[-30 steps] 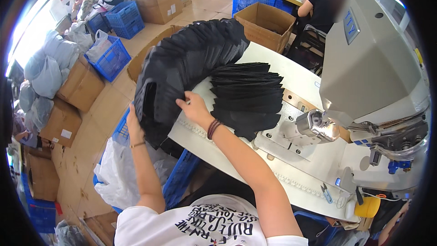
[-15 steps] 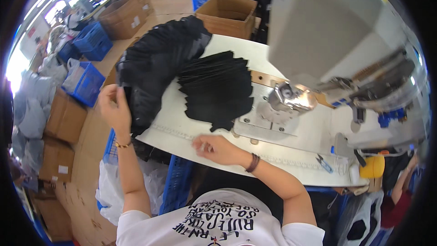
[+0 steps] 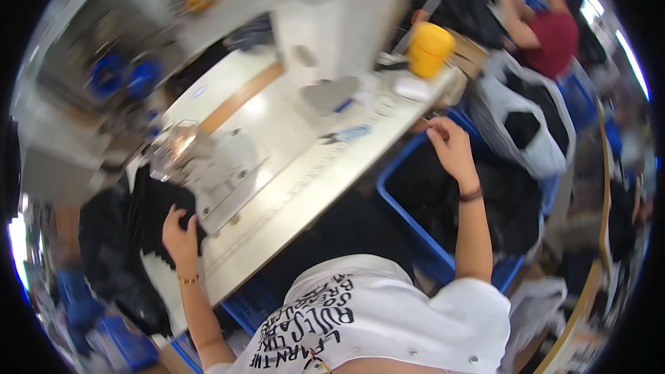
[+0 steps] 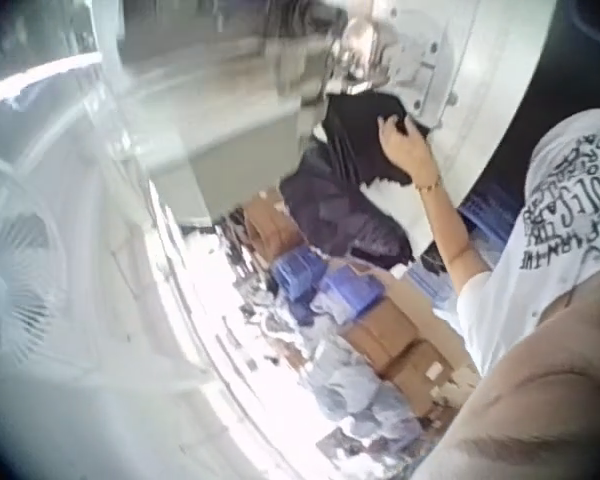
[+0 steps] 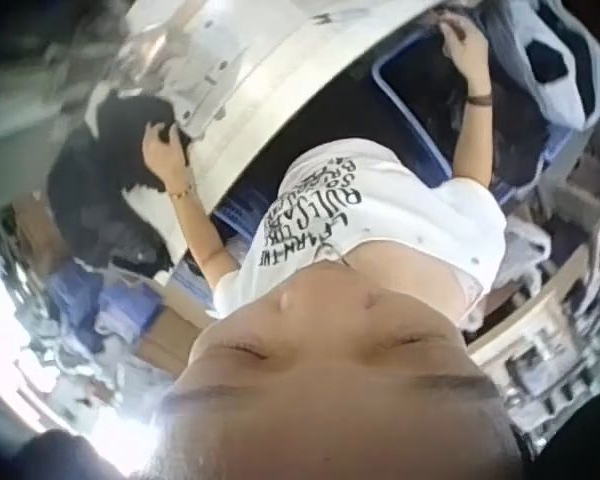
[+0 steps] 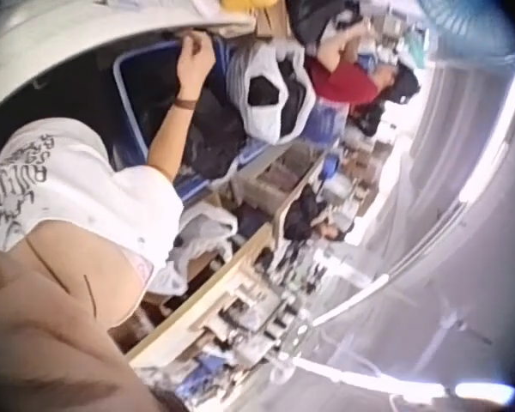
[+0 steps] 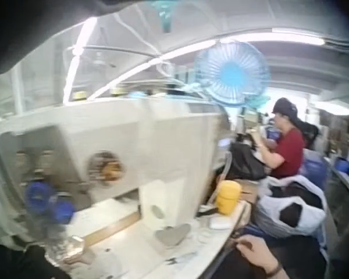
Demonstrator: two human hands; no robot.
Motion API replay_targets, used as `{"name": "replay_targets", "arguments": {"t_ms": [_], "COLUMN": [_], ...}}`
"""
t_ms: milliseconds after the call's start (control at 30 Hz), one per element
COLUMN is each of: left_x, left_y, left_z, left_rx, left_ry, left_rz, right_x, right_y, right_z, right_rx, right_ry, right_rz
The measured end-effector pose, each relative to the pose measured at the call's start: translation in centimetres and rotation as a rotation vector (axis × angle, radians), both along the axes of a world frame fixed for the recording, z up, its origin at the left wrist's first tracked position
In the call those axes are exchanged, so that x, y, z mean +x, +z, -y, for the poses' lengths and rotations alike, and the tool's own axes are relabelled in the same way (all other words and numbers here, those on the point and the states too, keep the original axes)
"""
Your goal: Stitching black fabric components of a shoe together using an industrial sewing machine.
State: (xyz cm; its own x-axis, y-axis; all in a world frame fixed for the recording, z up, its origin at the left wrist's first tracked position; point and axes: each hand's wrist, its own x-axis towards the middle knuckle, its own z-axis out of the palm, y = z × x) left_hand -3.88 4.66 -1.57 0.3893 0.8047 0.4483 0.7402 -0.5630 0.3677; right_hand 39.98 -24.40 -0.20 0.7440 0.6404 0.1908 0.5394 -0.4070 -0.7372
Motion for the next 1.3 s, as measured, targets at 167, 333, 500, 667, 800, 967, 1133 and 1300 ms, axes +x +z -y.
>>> {"name": "replay_targets", "arguments": {"t_ms": [167, 333, 500, 667, 800, 967, 1133, 1300], "left_x": [0.7, 0.8, -2.0, -1.3, -2.6, -2.0, -0.7, -1.6], "left_y": [0.3, 1.7, 4.5, 5.0, 4.1, 3.5, 3.5, 3.5], "left_z": [0.2, -0.7, -0.3, 0.5, 1.3, 0.8, 0.8, 1.0], "left_rx": [0.170, 0.270, 0.312, 0.115, 0.071, -0.062, -0.109, -0.106], "left_ry": [-0.063, -0.107, -0.033, -0.062, -0.078, -0.102, -0.122, -0.115], "left_rz": [0.026, 0.207, 0.161, 0.332, 0.272, 0.311, 0.381, 0.372], "right_x": [3.0, 3.5, 1.0, 2.1, 2.8, 4.1, 4.6, 1.0], "right_y": [-6.2, -11.0, -0.1, -2.1, -9.2, -8.2, -3.6, 4.0], "right_z": [7.6, 8.1, 5.2, 4.5, 7.3, 8.2, 7.6, 5.3], "right_rx": [-0.489, -0.330, -0.325, -0.682, -0.709, -0.408, -0.443, -0.370], "right_ry": [-0.024, 0.256, 0.097, -0.070, 0.042, 0.130, 0.069, -0.017], "right_rz": [0.135, 0.408, 0.303, 0.578, 0.510, -0.056, 0.010, 0.298]}}
